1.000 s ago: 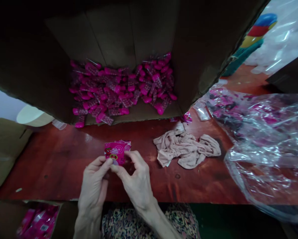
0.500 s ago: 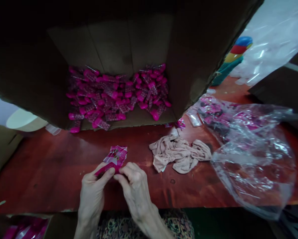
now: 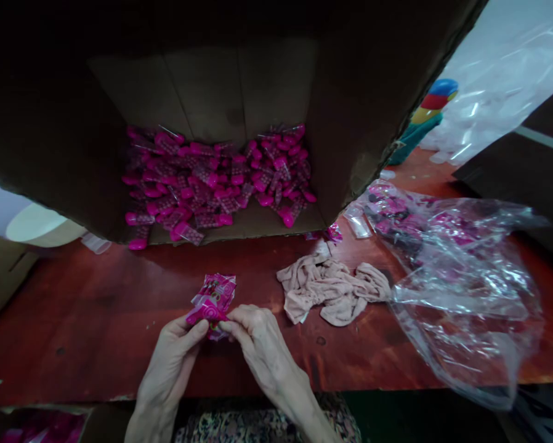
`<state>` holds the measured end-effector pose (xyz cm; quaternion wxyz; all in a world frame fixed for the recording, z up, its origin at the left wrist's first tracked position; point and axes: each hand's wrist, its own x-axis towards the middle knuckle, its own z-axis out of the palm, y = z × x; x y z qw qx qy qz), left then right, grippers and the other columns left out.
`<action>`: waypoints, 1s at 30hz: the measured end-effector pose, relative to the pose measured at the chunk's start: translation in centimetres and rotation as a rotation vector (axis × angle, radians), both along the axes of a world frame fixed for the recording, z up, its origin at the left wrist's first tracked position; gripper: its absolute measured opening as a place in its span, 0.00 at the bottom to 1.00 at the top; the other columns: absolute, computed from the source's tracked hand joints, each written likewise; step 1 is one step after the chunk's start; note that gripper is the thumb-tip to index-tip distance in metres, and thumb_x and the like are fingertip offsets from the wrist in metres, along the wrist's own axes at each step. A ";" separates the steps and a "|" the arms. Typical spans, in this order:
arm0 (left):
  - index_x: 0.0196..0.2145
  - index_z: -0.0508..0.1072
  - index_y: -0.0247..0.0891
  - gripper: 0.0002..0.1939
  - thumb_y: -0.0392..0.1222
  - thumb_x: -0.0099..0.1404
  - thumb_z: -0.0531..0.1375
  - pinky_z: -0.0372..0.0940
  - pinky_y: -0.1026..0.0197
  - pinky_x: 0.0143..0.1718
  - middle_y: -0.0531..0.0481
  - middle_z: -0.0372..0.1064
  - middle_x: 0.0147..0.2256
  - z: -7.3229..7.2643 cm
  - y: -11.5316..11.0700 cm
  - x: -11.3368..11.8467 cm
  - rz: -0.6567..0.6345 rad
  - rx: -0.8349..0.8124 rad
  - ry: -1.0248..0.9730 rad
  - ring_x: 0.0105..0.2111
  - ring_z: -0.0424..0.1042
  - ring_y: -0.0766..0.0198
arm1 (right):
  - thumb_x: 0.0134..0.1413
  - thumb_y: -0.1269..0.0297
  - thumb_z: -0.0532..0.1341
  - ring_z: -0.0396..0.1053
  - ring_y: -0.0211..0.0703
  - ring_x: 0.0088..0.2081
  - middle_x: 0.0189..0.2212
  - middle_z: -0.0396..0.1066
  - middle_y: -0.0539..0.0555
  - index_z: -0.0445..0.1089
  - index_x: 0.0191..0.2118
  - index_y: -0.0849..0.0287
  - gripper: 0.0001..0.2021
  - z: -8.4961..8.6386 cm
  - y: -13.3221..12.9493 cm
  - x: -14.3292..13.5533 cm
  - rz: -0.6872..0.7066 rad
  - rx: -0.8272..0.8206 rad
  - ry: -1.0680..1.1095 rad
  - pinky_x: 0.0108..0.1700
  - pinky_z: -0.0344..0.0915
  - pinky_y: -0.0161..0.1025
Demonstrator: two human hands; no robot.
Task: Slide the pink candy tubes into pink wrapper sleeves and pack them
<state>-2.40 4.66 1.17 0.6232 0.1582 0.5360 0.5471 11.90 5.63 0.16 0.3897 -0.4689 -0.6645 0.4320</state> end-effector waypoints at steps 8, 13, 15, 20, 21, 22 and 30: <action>0.22 0.77 0.33 0.12 0.36 0.37 0.72 0.68 0.66 0.31 0.50 0.75 0.22 -1.2 0.5 -2.4 0.368 -0.065 -0.147 0.24 0.71 0.68 | 0.59 0.61 0.52 0.70 0.44 0.34 0.34 0.73 0.53 0.69 0.42 0.55 0.11 1.2 7.8 1.3 -0.262 0.316 -0.452 0.37 0.66 0.38; 0.22 0.75 0.35 0.05 0.30 0.46 0.67 0.66 0.69 0.24 0.53 0.73 0.21 -0.8 1.5 -3.1 0.491 -0.119 -0.284 0.22 0.70 0.69 | 0.54 0.70 0.51 0.65 0.60 0.41 0.38 0.67 0.68 0.67 0.43 0.66 0.13 0.5 17.3 4.6 -0.511 0.345 -0.604 0.40 0.60 0.55; 0.22 0.75 0.35 0.05 0.29 0.48 0.66 0.64 0.69 0.20 0.53 0.73 0.21 -0.3 2.1 -3.0 0.486 -0.140 -0.339 0.21 0.69 0.69 | 0.49 0.73 0.53 0.64 0.59 0.39 0.36 0.66 0.67 0.70 0.36 0.66 0.11 -0.5 18.9 5.4 -0.470 0.343 -0.639 0.39 0.59 0.54; 0.20 0.74 0.36 0.06 0.30 0.51 0.65 0.62 0.68 0.21 0.53 0.71 0.20 0.6 3.0 -2.5 0.477 -0.137 -0.373 0.21 0.68 0.70 | 0.47 0.72 0.52 0.62 0.54 0.35 0.34 0.64 0.63 0.71 0.28 0.62 0.09 -1.3 18.7 6.7 -0.364 0.340 -0.667 0.36 0.59 0.49; 0.20 0.74 0.36 0.06 0.30 0.52 0.65 0.61 0.68 0.21 0.53 0.70 0.20 0.6 3.1 -2.5 0.480 -0.143 -0.374 0.21 0.67 0.70 | 0.48 0.71 0.52 0.62 0.55 0.36 0.35 0.63 0.64 0.71 0.28 0.62 0.10 -1.0 18.5 7.0 -0.359 0.346 -0.666 0.37 0.59 0.50; 0.20 0.74 0.36 0.06 0.31 0.52 0.65 0.61 0.68 0.21 0.53 0.70 0.21 0.6 3.2 -2.4 0.482 -0.145 -0.373 0.21 0.67 0.70 | 0.49 0.69 0.52 0.61 0.56 0.38 0.36 0.63 0.64 0.71 0.29 0.62 0.10 -0.6 18.4 7.2 -0.360 0.354 -0.663 0.38 0.58 0.51; 0.22 0.74 0.34 0.04 0.33 0.53 0.65 0.60 0.67 0.21 0.51 0.71 0.23 0.6 3.6 -1.9 0.542 -0.123 -0.341 0.22 0.67 0.70 | 0.57 0.56 0.53 0.66 0.43 0.29 0.25 0.68 0.52 0.69 0.34 0.59 0.13 2.1 11.1 4.3 -0.208 0.136 -0.326 0.29 0.63 0.36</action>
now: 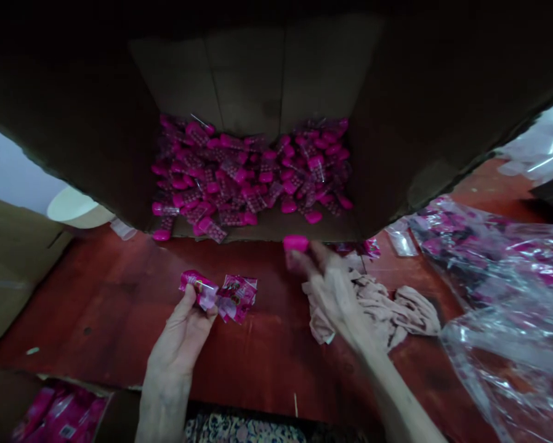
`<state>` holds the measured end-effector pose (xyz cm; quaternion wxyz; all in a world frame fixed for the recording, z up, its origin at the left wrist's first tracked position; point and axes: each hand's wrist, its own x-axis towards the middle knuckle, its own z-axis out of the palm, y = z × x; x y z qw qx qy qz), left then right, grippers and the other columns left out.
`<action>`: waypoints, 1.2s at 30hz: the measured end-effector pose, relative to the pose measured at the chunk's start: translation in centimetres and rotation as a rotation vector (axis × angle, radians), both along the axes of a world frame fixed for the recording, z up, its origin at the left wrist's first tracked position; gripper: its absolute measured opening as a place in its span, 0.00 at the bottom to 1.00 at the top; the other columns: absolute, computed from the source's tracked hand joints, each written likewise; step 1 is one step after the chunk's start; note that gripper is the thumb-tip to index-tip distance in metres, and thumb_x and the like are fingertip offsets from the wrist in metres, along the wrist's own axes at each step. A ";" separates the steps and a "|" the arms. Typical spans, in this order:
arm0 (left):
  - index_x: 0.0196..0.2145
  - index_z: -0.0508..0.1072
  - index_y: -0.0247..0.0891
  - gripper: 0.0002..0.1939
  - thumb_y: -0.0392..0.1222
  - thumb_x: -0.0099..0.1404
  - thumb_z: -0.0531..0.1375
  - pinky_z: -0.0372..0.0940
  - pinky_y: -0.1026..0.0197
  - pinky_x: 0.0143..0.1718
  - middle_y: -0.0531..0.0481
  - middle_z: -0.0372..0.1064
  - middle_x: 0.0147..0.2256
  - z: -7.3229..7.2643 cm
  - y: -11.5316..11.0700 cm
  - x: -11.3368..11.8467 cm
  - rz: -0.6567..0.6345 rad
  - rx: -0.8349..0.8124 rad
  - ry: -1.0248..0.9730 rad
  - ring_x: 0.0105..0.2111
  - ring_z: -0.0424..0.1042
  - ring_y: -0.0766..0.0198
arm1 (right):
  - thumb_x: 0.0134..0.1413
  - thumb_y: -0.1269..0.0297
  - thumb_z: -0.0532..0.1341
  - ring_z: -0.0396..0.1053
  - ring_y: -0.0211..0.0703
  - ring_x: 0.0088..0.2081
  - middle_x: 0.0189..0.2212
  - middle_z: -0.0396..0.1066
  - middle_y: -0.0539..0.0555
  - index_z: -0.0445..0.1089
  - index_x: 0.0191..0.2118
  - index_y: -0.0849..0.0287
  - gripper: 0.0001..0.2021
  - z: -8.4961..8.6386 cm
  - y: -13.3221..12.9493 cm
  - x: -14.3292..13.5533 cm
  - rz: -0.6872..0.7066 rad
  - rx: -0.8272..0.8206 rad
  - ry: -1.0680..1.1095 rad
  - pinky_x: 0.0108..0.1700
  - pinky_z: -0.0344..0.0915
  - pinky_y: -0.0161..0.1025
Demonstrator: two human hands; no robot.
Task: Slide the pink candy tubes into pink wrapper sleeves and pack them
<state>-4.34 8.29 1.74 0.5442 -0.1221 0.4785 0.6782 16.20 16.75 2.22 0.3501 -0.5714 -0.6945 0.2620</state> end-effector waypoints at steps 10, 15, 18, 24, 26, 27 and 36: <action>0.28 0.76 0.36 0.05 0.38 0.51 0.67 0.65 0.64 0.37 0.51 0.76 0.28 0.2 -0.3 2.1 -0.049 0.169 0.077 0.29 0.72 0.67 | 0.57 0.57 0.55 0.68 0.38 0.27 0.25 0.70 0.49 0.68 0.33 0.58 0.11 1.8 -8.4 -5.5 0.157 -0.456 0.581 0.30 0.67 0.33; 0.29 0.76 0.36 0.08 0.39 0.49 0.67 0.66 0.62 0.35 0.50 0.76 0.28 0.2 -0.4 2.8 -0.070 0.158 0.094 0.29 0.72 0.66 | 0.56 0.56 0.56 0.69 0.41 0.30 0.28 0.72 0.51 0.70 0.35 0.58 0.11 0.9 -9.1 -5.9 0.113 -0.402 0.503 0.32 0.66 0.34; 0.28 0.76 0.35 0.08 0.39 0.49 0.68 0.65 0.63 0.34 0.50 0.75 0.27 0.5 -0.4 3.2 -0.075 0.143 0.091 0.28 0.71 0.67 | 0.56 0.55 0.56 0.68 0.41 0.32 0.29 0.72 0.52 0.70 0.36 0.59 0.12 0.6 -9.5 -5.9 0.098 -0.431 0.470 0.33 0.65 0.34; 0.26 0.76 0.33 0.08 0.39 0.48 0.68 0.65 0.66 0.32 0.50 0.75 0.25 0.6 -0.6 3.4 -0.169 0.161 0.169 0.26 0.70 0.69 | 0.56 0.56 0.55 0.67 0.40 0.31 0.28 0.72 0.51 0.70 0.36 0.59 0.13 -0.3 -9.8 -5.5 0.117 -0.494 0.455 0.34 0.65 0.34; 0.26 0.76 0.33 0.08 0.38 0.47 0.69 0.65 0.66 0.34 0.50 0.75 0.25 0.5 -0.6 3.4 -0.208 0.173 0.207 0.26 0.70 0.69 | 0.57 0.56 0.55 0.68 0.40 0.30 0.28 0.72 0.52 0.70 0.38 0.59 0.13 -0.7 -10.0 -5.4 0.107 -0.490 0.454 0.33 0.65 0.34; 0.27 0.76 0.33 0.09 0.37 0.46 0.69 0.65 0.66 0.35 0.49 0.75 0.26 0.5 -0.6 3.5 -0.229 0.184 0.223 0.27 0.70 0.69 | 0.57 0.56 0.55 0.68 0.40 0.30 0.28 0.72 0.52 0.70 0.39 0.59 0.13 -0.9 -10.1 -5.3 0.103 -0.482 0.453 0.33 0.65 0.34; 0.31 0.77 0.35 0.12 0.33 0.46 0.68 0.65 0.69 0.33 0.51 0.76 0.28 -0.6 -0.4 3.8 -0.317 0.207 0.256 0.27 0.71 0.71 | 0.62 0.61 0.50 0.65 0.36 0.25 0.25 0.69 0.51 0.68 0.43 0.61 0.14 -1.6 -10.1 -5.6 0.110 -0.366 0.349 0.28 0.61 0.31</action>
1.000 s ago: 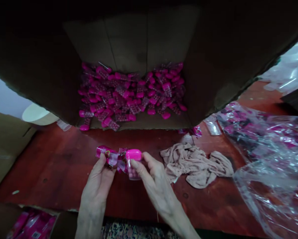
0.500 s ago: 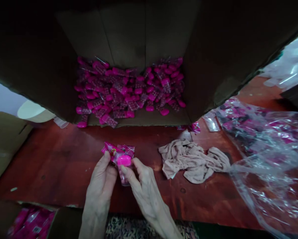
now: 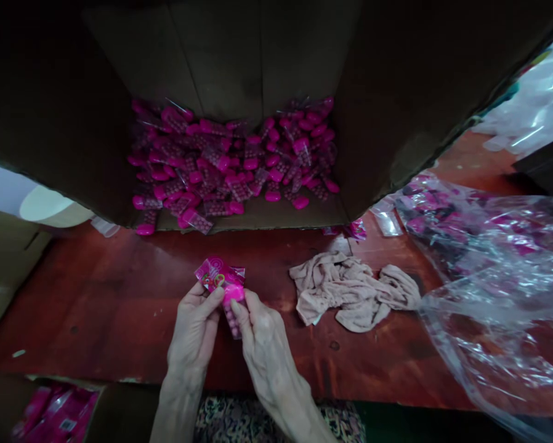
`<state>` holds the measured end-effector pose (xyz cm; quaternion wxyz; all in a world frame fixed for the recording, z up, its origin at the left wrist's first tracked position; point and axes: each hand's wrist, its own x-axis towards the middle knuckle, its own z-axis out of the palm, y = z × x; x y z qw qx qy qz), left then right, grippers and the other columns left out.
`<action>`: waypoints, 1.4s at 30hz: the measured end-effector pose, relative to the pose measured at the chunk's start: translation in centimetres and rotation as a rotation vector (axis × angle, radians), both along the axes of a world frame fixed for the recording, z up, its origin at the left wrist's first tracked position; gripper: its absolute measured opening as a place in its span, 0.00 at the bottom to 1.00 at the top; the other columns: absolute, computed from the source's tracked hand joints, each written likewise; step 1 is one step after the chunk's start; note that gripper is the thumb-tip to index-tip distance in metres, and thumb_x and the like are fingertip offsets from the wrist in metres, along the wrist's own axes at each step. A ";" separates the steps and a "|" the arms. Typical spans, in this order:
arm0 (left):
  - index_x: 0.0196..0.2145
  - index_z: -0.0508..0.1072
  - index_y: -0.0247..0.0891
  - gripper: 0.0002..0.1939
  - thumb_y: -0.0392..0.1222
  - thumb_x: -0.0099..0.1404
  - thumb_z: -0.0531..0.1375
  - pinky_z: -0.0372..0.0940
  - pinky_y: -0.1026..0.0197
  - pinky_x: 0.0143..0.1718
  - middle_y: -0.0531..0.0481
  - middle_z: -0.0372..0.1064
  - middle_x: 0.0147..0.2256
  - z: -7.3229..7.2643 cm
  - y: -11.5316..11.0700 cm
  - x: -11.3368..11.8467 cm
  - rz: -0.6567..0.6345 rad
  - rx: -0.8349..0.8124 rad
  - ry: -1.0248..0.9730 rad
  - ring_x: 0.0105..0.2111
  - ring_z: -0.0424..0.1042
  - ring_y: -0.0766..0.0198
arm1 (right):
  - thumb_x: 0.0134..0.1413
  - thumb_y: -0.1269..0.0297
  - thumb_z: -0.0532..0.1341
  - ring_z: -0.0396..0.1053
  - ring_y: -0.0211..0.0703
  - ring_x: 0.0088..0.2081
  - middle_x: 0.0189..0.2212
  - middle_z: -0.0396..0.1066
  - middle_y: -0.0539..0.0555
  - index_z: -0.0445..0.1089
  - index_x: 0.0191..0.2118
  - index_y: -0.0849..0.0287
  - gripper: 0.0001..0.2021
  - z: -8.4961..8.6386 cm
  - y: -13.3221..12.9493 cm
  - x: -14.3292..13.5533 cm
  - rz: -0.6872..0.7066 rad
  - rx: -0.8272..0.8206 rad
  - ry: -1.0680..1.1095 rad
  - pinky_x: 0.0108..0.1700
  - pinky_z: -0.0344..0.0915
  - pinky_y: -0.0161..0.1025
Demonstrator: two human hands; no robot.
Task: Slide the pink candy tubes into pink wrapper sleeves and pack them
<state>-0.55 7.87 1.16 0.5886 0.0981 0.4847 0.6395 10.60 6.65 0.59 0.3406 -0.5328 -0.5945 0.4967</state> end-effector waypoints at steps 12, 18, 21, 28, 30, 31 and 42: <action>0.32 0.78 0.36 0.13 0.34 0.45 0.69 0.65 0.69 0.34 0.50 0.77 0.29 -0.9 0.1 -0.1 -0.074 0.069 0.053 0.28 0.72 0.70 | 0.63 0.64 0.49 0.61 0.33 0.23 0.23 0.64 0.48 0.68 0.43 0.61 0.13 0.0 0.7 0.7 0.063 0.067 0.164 0.25 0.61 0.28; 0.25 0.78 0.34 0.11 0.42 0.43 0.70 0.65 0.68 0.31 0.50 0.75 0.23 -0.9 -0.1 0.0 -0.113 0.009 -0.081 0.22 0.69 0.71 | 0.62 0.66 0.48 0.66 0.36 0.24 0.25 0.68 0.52 0.65 0.51 0.65 0.17 -0.4 0.4 0.4 0.014 0.249 0.007 0.28 0.66 0.30; 0.25 0.78 0.33 0.11 0.39 0.42 0.71 0.65 0.67 0.32 0.49 0.75 0.24 -1.0 -0.2 0.3 -0.107 -0.040 -0.050 0.24 0.69 0.69 | 0.62 0.65 0.48 0.68 0.37 0.22 0.24 0.71 0.55 0.60 0.56 0.71 0.20 -0.6 0.2 0.5 -0.031 0.276 -0.059 0.26 0.67 0.30; 0.28 0.77 0.34 0.08 0.40 0.49 0.67 0.64 0.64 0.32 0.49 0.74 0.25 -1.3 -1.1 0.3 -0.146 -0.040 -0.035 0.24 0.68 0.68 | 0.62 0.65 0.47 0.71 0.39 0.22 0.24 0.73 0.58 0.55 0.58 0.76 0.24 -0.2 0.1 0.2 -0.048 0.282 -0.112 0.24 0.69 0.32; 0.30 0.77 0.35 0.09 0.42 0.51 0.66 0.63 0.64 0.31 0.49 0.74 0.26 -1.2 -1.3 0.4 -0.136 -0.026 -0.053 0.24 0.68 0.68 | 0.62 0.64 0.47 0.71 0.37 0.21 0.23 0.72 0.55 0.55 0.58 0.71 0.22 -0.1 0.0 0.0 -0.067 0.229 -0.033 0.23 0.68 0.29; 0.30 0.77 0.35 0.09 0.41 0.51 0.66 0.63 0.65 0.31 0.50 0.74 0.26 -1.1 -1.4 0.6 -0.133 -0.025 -0.050 0.24 0.68 0.68 | 0.62 0.64 0.48 0.70 0.36 0.20 0.23 0.72 0.53 0.56 0.58 0.69 0.22 0.0 -0.1 -0.1 -0.089 0.205 -0.003 0.22 0.68 0.28; 0.26 0.76 0.34 0.07 0.41 0.51 0.66 0.64 0.66 0.34 0.51 0.73 0.25 -0.7 -2.0 2.2 0.024 -0.112 -0.147 0.25 0.67 0.70 | 0.63 0.61 0.46 0.71 0.38 0.19 0.23 0.73 0.56 0.59 0.55 0.73 0.22 -0.7 -0.8 -1.1 -0.233 0.286 -0.107 0.21 0.67 0.30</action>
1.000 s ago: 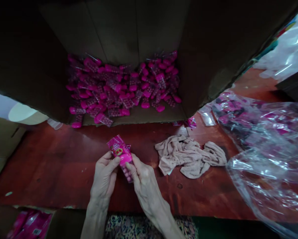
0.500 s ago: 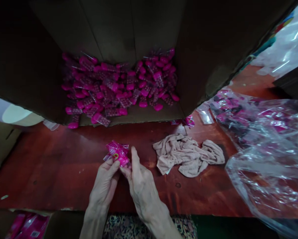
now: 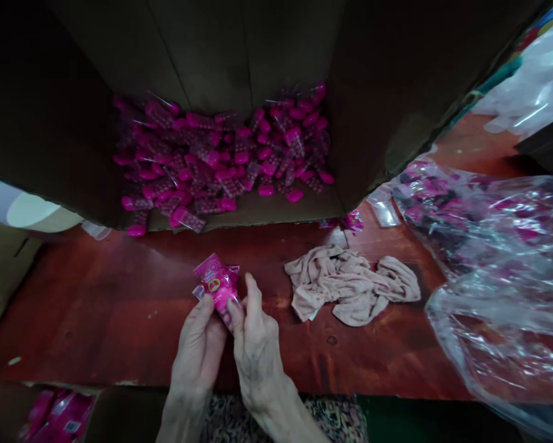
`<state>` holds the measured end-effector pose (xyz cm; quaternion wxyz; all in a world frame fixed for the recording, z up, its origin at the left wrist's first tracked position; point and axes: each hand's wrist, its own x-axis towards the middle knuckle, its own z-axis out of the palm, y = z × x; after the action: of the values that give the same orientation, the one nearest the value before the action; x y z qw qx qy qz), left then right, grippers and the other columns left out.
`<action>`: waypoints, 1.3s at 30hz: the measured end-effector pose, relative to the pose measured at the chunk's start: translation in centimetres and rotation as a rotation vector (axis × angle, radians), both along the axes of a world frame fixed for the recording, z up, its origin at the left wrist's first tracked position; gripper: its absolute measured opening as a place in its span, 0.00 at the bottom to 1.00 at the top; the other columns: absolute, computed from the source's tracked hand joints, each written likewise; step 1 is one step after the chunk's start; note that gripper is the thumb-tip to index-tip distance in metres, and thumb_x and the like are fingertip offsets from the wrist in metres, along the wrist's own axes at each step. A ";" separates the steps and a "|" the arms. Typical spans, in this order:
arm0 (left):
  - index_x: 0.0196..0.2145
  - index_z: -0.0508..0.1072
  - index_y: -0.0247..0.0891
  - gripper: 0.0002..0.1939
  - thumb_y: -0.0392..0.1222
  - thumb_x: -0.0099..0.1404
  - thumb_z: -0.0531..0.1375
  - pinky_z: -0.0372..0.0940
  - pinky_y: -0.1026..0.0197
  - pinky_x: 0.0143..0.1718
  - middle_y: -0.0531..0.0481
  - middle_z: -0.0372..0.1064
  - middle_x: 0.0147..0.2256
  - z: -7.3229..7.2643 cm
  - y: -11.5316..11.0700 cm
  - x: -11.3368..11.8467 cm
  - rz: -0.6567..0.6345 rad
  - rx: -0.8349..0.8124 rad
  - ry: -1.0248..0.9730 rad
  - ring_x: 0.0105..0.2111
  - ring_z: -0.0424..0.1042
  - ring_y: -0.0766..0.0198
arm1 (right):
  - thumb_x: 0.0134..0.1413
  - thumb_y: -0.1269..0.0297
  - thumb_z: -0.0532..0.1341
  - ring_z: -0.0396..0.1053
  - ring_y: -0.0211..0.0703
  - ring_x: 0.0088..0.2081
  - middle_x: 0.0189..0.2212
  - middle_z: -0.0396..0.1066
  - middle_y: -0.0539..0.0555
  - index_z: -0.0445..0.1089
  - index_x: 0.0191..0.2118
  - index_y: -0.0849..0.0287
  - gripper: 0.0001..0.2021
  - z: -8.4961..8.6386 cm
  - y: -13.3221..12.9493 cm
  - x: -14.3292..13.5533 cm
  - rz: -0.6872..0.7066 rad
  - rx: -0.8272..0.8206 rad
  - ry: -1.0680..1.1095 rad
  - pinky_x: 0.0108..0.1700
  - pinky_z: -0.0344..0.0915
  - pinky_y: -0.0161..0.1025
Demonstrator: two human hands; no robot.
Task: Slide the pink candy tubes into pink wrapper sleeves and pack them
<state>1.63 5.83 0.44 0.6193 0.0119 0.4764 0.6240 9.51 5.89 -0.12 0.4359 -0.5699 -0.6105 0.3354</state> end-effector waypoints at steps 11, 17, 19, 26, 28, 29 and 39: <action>0.28 0.76 0.36 0.05 0.37 0.51 0.66 0.65 0.63 0.37 0.51 0.74 0.27 0.2 0.1 1.0 -0.033 0.020 -0.048 0.28 0.71 0.67 | 0.64 0.61 0.46 0.75 0.44 0.29 0.33 0.76 0.63 0.54 0.59 0.70 0.23 -0.2 0.3 -0.4 -0.093 0.143 -0.142 0.30 0.72 0.37; 0.29 0.77 0.36 0.07 0.37 0.50 0.67 0.65 0.64 0.35 0.50 0.73 0.27 -0.1 -0.1 0.7 -0.118 0.021 -0.059 0.27 0.70 0.67 | 0.62 0.62 0.48 0.74 0.44 0.27 0.29 0.75 0.61 0.56 0.59 0.70 0.23 -0.1 0.7 0.0 -0.100 0.003 -0.009 0.26 0.71 0.36; 0.29 0.77 0.34 0.08 0.39 0.49 0.67 0.64 0.65 0.31 0.50 0.73 0.26 0.1 0.0 0.2 -0.119 0.001 -0.050 0.25 0.69 0.68 | 0.60 0.63 0.50 0.74 0.43 0.28 0.29 0.75 0.58 0.57 0.58 0.68 0.23 0.1 0.8 0.7 0.002 -0.098 0.107 0.28 0.71 0.36; 0.26 0.76 0.32 0.08 0.38 0.47 0.69 0.60 0.73 0.22 0.53 0.68 0.21 1.4 0.4 -1.5 -0.099 -0.038 0.013 0.19 0.62 0.76 | 0.53 0.72 0.60 0.73 0.38 0.36 0.38 0.74 0.50 0.57 0.59 0.50 0.28 1.1 0.1 2.3 0.330 -0.232 0.383 0.44 0.70 0.37; 0.25 0.76 0.32 0.09 0.38 0.46 0.69 0.57 0.74 0.20 0.54 0.66 0.19 1.7 0.3 -1.5 -0.134 -0.034 0.006 0.18 0.59 0.77 | 0.53 0.73 0.60 0.73 0.38 0.35 0.40 0.75 0.50 0.60 0.58 0.50 0.27 1.2 0.0 2.3 0.307 -0.168 0.375 0.43 0.71 0.37; 0.25 0.76 0.32 0.09 0.39 0.45 0.69 0.57 0.74 0.20 0.54 0.65 0.18 1.8 0.2 -1.5 -0.145 -0.031 0.010 0.18 0.59 0.77 | 0.52 0.73 0.60 0.74 0.39 0.35 0.41 0.75 0.51 0.61 0.57 0.51 0.26 1.1 0.0 2.2 0.298 -0.146 0.374 0.42 0.71 0.37; 0.27 0.76 0.33 0.08 0.40 0.50 0.67 0.56 0.71 0.22 0.49 0.70 0.24 2.0 -1.1 -0.1 -0.161 -0.003 0.137 0.22 0.62 0.73 | 0.46 0.70 0.64 0.71 0.36 0.21 0.27 0.77 0.48 0.73 0.46 0.52 0.18 0.2 0.0 2.0 0.123 -0.348 0.672 0.27 0.74 0.37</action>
<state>1.51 4.71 2.43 0.6334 0.0919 0.5160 0.5694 11.52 5.91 0.12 0.4873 -0.4560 -0.4007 0.6278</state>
